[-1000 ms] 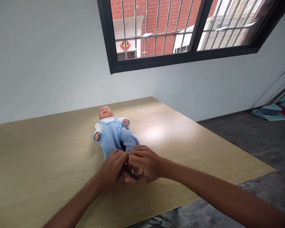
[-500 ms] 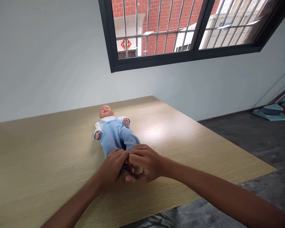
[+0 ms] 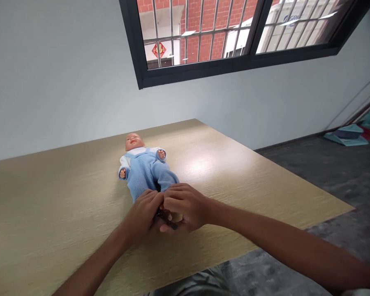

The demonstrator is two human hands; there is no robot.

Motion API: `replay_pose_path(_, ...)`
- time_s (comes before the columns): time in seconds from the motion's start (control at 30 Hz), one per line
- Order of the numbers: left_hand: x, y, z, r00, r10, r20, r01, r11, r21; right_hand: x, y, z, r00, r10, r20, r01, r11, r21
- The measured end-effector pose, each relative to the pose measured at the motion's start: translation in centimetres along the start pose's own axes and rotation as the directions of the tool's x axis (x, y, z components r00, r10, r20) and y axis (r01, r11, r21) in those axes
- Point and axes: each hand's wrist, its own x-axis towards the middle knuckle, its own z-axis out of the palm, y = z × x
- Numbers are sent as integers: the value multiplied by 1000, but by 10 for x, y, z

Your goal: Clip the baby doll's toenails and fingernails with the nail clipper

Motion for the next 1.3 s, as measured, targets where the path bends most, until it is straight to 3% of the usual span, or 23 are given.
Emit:
replay_pose_path(0.6,2,-1,-3,1000,-2,31,2,1000,18,0,0,-3,1000,-12,-10,12,999,-44)
replay_pose_path(1.1,2,-3,-3,998,43,39,-45,998,47,-1,-1,-7,999,5,34,-3,999,-48)
replay_pose_path(1.3,2,-3,-3,999,8,48,-11,999,54,-1,-1,-6,998,-6,64,10,997,-75)
